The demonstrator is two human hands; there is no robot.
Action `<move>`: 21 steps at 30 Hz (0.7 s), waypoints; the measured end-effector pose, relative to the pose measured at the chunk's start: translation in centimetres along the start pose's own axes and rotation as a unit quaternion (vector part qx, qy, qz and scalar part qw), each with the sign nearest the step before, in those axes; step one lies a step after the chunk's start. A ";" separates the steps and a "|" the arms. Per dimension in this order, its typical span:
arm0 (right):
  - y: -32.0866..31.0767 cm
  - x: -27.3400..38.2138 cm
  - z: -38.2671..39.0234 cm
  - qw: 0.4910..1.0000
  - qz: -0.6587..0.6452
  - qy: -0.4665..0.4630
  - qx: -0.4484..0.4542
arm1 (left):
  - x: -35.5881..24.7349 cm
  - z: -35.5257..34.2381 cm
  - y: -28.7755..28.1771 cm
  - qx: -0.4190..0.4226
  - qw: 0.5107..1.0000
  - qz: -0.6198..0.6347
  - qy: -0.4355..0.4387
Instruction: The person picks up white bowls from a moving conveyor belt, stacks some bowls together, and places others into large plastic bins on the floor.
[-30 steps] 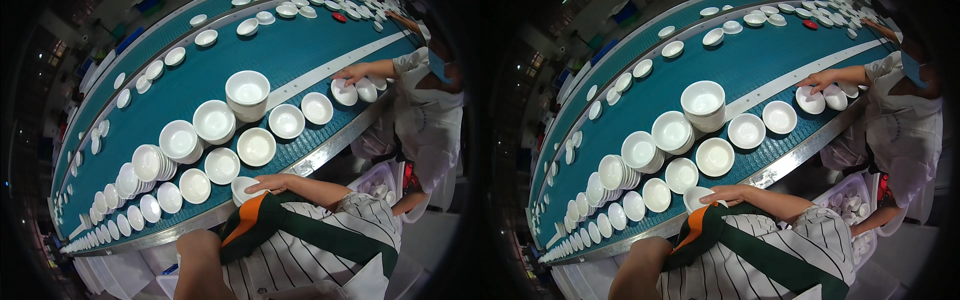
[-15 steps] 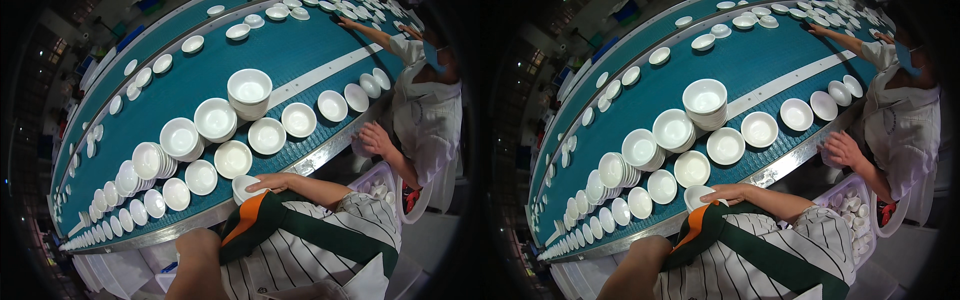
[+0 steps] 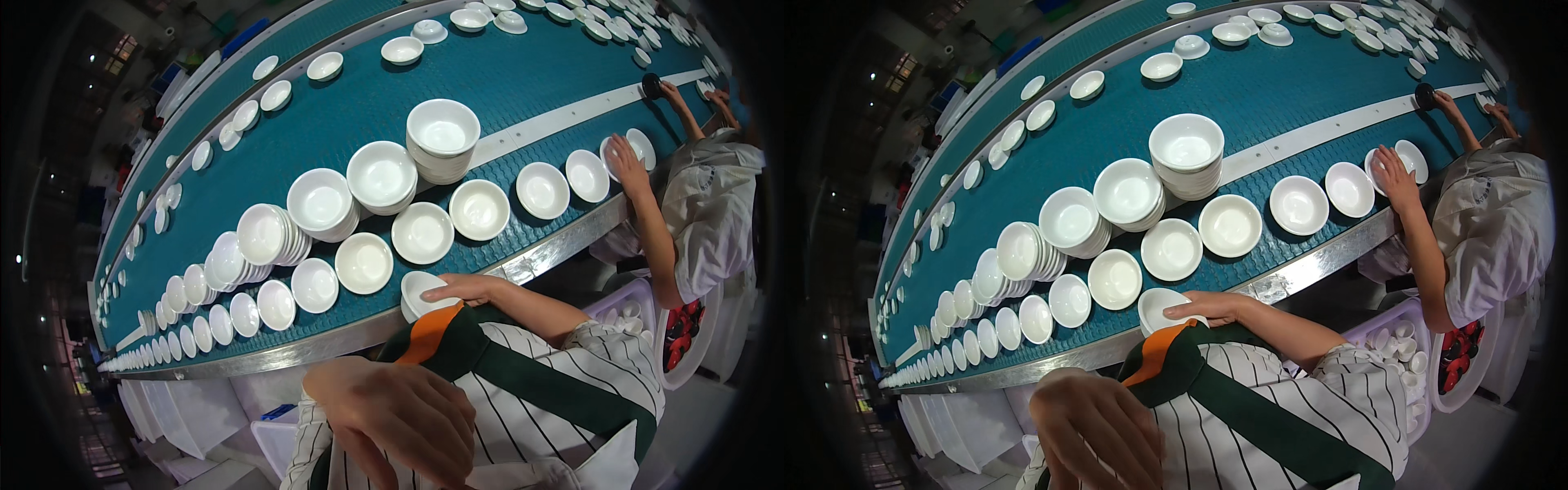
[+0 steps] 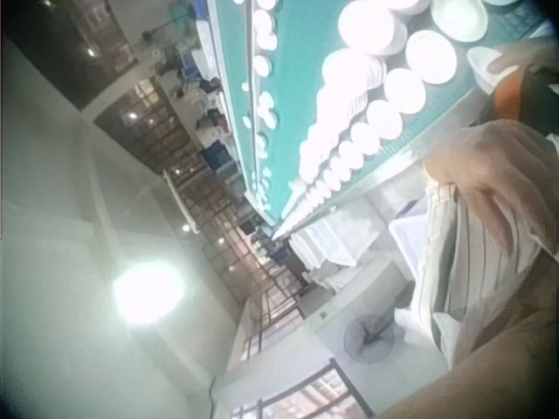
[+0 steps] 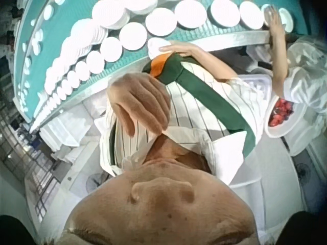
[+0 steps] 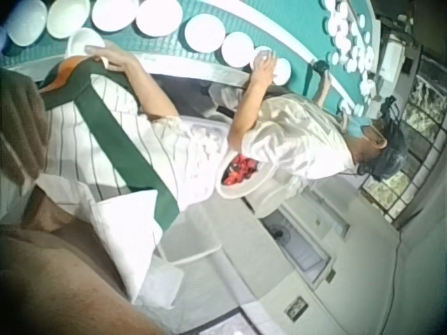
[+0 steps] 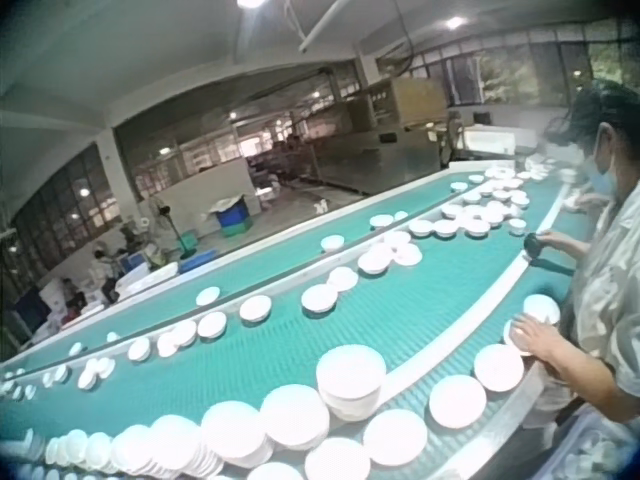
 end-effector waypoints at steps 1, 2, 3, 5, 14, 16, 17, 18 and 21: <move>1.3 1.0 0.4 1.000 0.004 -0.007 0.008 | -0.9 1.3 -0.9 -0.069 0.991 -0.104 -0.049; 0.6 0.8 0.8 1.000 -0.009 -0.017 0.002 | 0.8 3.8 -2.8 -0.261 0.940 -0.178 -0.131; 0.5 1.0 1.4 0.999 -0.022 -0.036 -0.008 | 1.7 5.8 -4.1 -0.424 0.854 -0.200 -0.226; -1.1 -0.5 0.9 0.999 -0.021 -0.041 0.017 | 4.5 10.9 -6.8 -0.554 0.671 -0.375 -0.319; -5.5 -0.6 4.6 0.993 0.014 -0.077 -0.087 | 14.6 16.7 -10.3 -0.396 0.357 -0.631 -0.564; -5.2 0.5 6.0 0.990 -0.011 -0.102 -0.096 | 14.9 16.7 -11.0 -0.388 0.321 -0.574 -0.646; -5.0 1.0 6.6 0.988 -0.024 -0.116 -0.096 | 14.7 17.2 -11.0 -0.385 0.320 -0.545 -0.673; -5.3 1.1 6.8 0.989 -0.033 -0.121 -0.084 | 14.5 17.3 -11.0 -0.375 0.336 -0.526 -0.685; -6.3 0.9 6.9 0.990 -0.062 -0.117 -0.049 | 13.2 16.4 -9.3 -0.384 0.332 -0.521 -0.686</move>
Point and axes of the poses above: each hand's wrist, its own z-axis away from the middle knuckle, its own y-axis out of the palm, x = y × z, the point moved 4 cm from there along -z, towards the middle knuckle, and after that the axes turned 9 degrees about x, right-handed, at the moved point
